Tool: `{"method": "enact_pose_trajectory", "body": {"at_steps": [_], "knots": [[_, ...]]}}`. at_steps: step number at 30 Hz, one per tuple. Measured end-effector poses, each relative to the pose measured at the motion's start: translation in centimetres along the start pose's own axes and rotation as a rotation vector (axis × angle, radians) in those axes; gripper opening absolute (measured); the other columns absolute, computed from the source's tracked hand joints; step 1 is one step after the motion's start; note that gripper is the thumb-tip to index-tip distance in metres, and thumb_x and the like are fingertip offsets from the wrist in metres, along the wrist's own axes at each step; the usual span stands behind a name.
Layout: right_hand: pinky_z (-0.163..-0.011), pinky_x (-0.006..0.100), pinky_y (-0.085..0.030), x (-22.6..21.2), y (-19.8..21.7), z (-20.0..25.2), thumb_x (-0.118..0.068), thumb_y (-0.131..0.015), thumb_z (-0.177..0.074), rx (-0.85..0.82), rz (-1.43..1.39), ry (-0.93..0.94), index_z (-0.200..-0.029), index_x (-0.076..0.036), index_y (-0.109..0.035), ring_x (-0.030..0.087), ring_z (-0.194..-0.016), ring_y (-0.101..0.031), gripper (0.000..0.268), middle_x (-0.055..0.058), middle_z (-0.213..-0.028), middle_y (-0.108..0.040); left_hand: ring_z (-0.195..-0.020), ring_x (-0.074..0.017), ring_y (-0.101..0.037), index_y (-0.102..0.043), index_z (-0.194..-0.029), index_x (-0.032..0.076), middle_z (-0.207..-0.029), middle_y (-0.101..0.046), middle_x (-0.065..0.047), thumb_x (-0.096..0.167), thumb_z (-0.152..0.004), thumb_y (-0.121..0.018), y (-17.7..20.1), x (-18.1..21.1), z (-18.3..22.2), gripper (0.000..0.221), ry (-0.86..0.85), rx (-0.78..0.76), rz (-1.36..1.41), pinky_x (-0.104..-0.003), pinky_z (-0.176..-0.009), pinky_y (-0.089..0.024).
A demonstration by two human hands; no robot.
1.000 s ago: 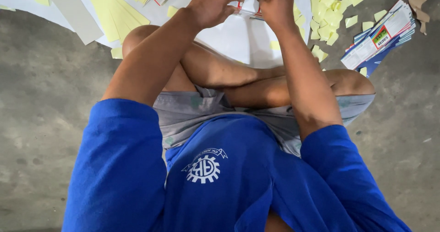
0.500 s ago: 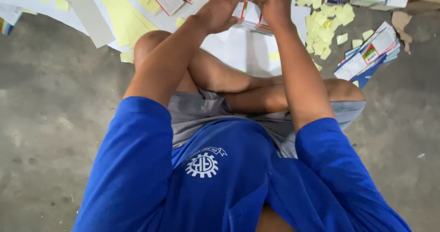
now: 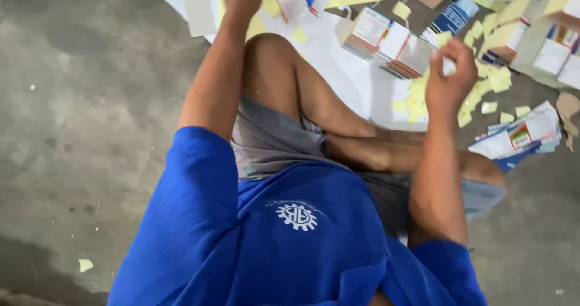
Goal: Peeling and applying yellow labels to stacks of printed paper items while sitting on the floor.
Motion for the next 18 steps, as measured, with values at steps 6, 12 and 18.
{"method": "enact_pose_trajectory", "body": {"at_steps": [6,12,18], "knots": [[-0.095,0.031,-0.055,-0.5,0.1,3.0,-0.002,-0.075,-0.106,-0.047,-0.03,-0.26,-0.119,0.002,-0.068,0.015,-0.098,-0.068,0.016,0.009,-0.107,-0.073,-0.102,-0.0432,-0.067,-0.069,-0.103,0.005,-0.11,-0.07,-0.021,0.029,-0.072,-0.087,11.3,-7.4,11.5,0.043,0.492,-0.005,-0.33,-0.05,-0.085,-0.054],[-0.092,0.03,-0.055,0.5,-1.1,3.5,-0.002,-0.075,-0.105,-0.067,-0.033,-0.291,-0.119,0.002,-0.068,0.014,-0.097,-0.068,0.016,0.008,-0.107,-0.073,-0.107,-0.0353,-0.069,-0.071,-0.103,0.005,-0.114,-0.071,-0.018,0.037,-0.072,-0.091,11.1,-8.9,13.5,0.048,0.685,-0.093,-0.306,-0.046,-0.089,-0.056],[-0.09,0.029,-0.055,0.9,-1.7,4.0,-0.003,-0.076,-0.102,-0.073,-0.058,-0.334,-0.116,0.001,-0.07,0.013,-0.094,-0.067,0.016,0.007,-0.103,-0.073,-0.11,-0.037,-0.069,-0.071,-0.106,0.006,-0.118,-0.071,-0.018,0.026,-0.079,-0.083,10.2,-10.1,14.2,0.035,0.762,-0.095,-0.269,-0.046,-0.089,-0.057]]}}
Point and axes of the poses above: each hand's wrist, its own z-axis away from the middle knuckle, its own y-axis out of the back of the hand, x = y × z, the point moved 10 cm from there along -z, towards the middle knuckle
